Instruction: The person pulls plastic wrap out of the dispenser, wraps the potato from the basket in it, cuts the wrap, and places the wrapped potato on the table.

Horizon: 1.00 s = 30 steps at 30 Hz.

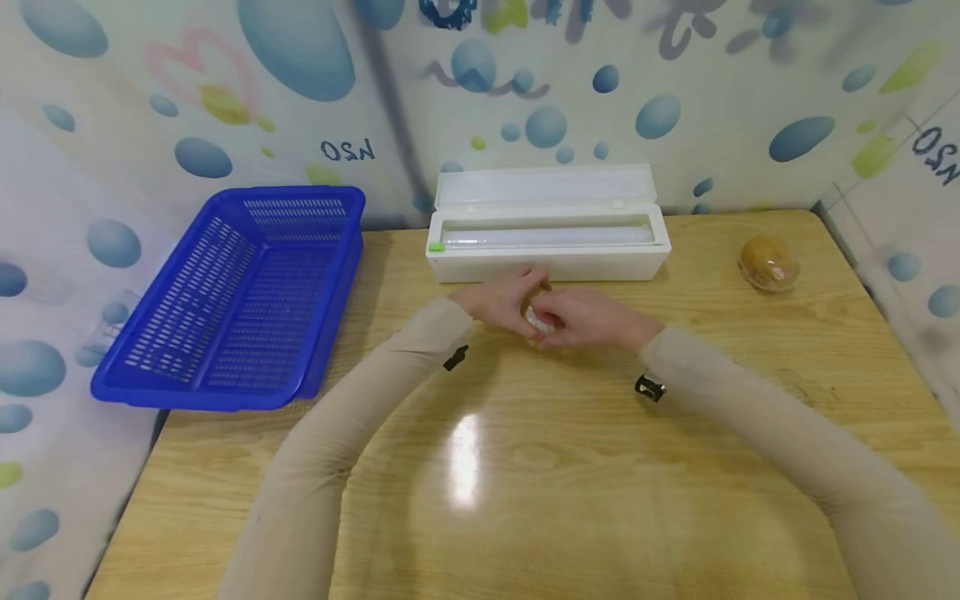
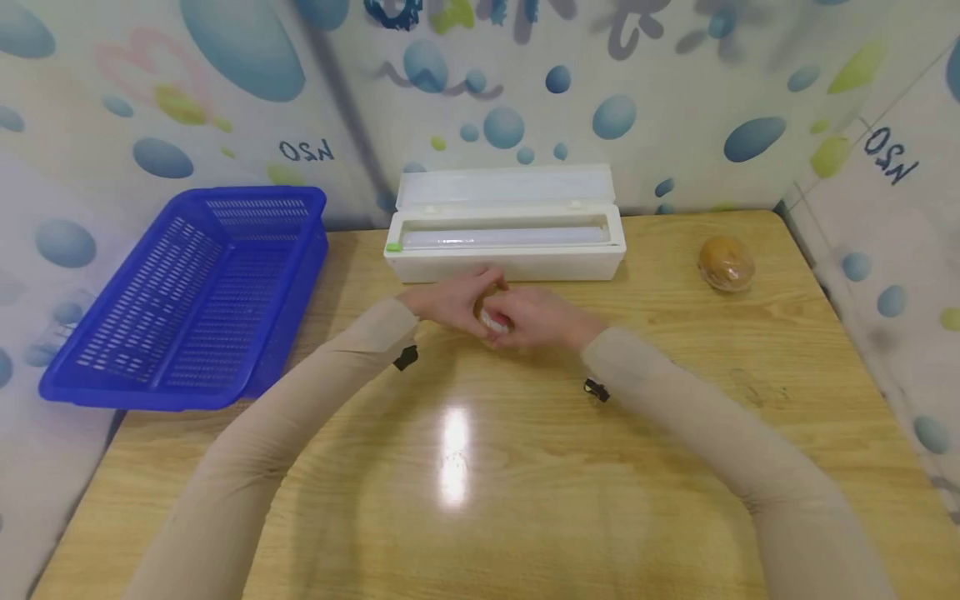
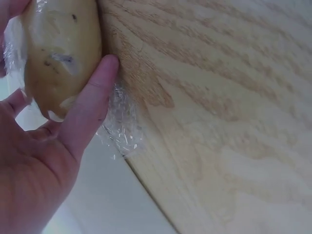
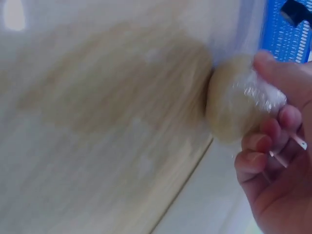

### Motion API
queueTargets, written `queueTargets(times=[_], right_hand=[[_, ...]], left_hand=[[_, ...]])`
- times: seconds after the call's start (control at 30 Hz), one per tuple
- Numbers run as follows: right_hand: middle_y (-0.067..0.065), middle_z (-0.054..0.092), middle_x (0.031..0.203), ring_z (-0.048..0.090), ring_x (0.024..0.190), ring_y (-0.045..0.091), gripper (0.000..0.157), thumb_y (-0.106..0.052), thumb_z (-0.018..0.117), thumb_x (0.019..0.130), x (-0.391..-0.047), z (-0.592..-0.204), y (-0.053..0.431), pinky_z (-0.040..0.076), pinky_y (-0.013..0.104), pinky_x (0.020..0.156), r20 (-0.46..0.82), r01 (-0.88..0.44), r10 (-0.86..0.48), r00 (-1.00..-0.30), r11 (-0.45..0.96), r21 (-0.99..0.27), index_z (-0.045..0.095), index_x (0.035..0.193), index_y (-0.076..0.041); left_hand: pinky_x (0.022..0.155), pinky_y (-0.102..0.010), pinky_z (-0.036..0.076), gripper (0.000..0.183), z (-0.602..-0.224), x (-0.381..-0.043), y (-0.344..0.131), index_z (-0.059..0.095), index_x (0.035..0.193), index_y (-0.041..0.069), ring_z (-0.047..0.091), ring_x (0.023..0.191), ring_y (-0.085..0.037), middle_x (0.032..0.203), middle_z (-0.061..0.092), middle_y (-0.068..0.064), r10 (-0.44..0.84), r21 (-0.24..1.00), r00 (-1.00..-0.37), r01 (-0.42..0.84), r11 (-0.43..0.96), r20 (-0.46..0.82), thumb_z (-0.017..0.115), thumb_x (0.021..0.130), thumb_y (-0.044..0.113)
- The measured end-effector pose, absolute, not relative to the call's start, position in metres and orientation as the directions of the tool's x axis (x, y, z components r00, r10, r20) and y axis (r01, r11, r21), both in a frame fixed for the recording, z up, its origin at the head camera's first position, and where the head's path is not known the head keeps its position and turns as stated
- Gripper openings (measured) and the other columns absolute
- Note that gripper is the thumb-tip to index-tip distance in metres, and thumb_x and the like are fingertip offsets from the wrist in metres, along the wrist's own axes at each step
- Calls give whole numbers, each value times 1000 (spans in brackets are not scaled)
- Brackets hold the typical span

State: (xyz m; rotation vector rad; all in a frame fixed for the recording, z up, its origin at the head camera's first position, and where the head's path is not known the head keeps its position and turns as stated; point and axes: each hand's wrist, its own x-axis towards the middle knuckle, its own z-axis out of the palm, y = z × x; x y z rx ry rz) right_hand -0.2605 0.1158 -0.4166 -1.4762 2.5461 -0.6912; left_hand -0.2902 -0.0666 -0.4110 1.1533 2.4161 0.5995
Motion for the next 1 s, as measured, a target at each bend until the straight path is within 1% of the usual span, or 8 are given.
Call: queueTargets(times=[0.13, 0.23, 0.47, 0.6, 0.73, 0.83, 0.93, 1.0], right_hand=[[-5, 43, 60, 40, 56, 8, 28, -23, 72, 75, -258, -419, 114, 33, 26, 51, 180, -802, -828, -531, 423, -422, 45, 72, -13], [-5, 42, 59, 39, 55, 7, 26, -22, 69, 77, -257, -420, 114, 32, 26, 50, 197, -802, -822, -534, 419, -425, 45, 72, -14], [-4, 44, 64, 41, 60, 10, 23, -14, 67, 78, -256, -419, 115, 34, 26, 53, 205, -795, -808, -552, 437, -420, 45, 74, -12], [0, 44, 73, 41, 66, 14, 22, -16, 67, 79, -254, -417, 120, 35, 28, 58, 171, -782, -806, -567, 461, -420, 46, 80, -11], [3, 42, 79, 40, 70, 16, 33, -23, 73, 74, -250, -413, 127, 35, 29, 60, 77, -717, -776, -626, 533, -449, 45, 85, -9], [4, 41, 82, 40, 69, 17, 41, -33, 74, 71, -247, -410, 130, 35, 29, 58, 25, -658, -721, -693, 617, -433, 44, 86, -10], [4, 40, 82, 40, 67, 17, 46, -45, 70, 72, -243, -409, 126, 36, 29, 54, 29, -625, -665, -746, 686, -373, 44, 87, -10], [4, 41, 80, 41, 65, 17, 51, -50, 67, 72, -242, -410, 122, 37, 29, 51, 51, -620, -641, -766, 714, -324, 44, 90, -9]], left_hand=[[92, -28, 29, 70, -413, -293, -71, 39, 115, 9, 36, 105, -17, 113, 38, -6, 800, 579, -582, 605, 546, -146, 75, 66, 43], [92, -29, 29, 70, -411, -294, -73, 39, 115, 9, 36, 105, -17, 112, 39, -6, 801, 585, -580, 603, 543, -146, 74, 66, 45], [92, -33, 31, 70, -409, -291, -72, 39, 117, 13, 36, 108, -17, 117, 37, -7, 765, 576, -623, 569, 586, -163, 73, 66, 48], [95, -32, 30, 80, -415, -290, -80, 35, 128, 14, 33, 114, -18, 126, 36, -7, 754, 524, -640, 597, 607, -145, 70, 66, 52], [98, -36, 27, 95, -410, -284, -92, 24, 136, 7, 30, 121, -27, 134, 29, -16, 707, 456, -679, 575, 679, -197, 77, 65, 41], [94, -35, 33, 82, -404, -280, -99, 35, 131, 2, 39, 112, -27, 126, 36, -18, 653, 368, -728, 560, 742, -209, 78, 67, 31], [84, -32, 39, 54, -404, -276, -105, 51, 113, 2, 45, 96, -22, 109, 43, -12, 631, 312, -753, 564, 764, -185, 75, 72, 28], [78, -30, 40, 43, -407, -272, -107, 55, 103, 4, 44, 89, -19, 101, 44, -7, 631, 309, -754, 565, 765, -183, 73, 73, 29]])
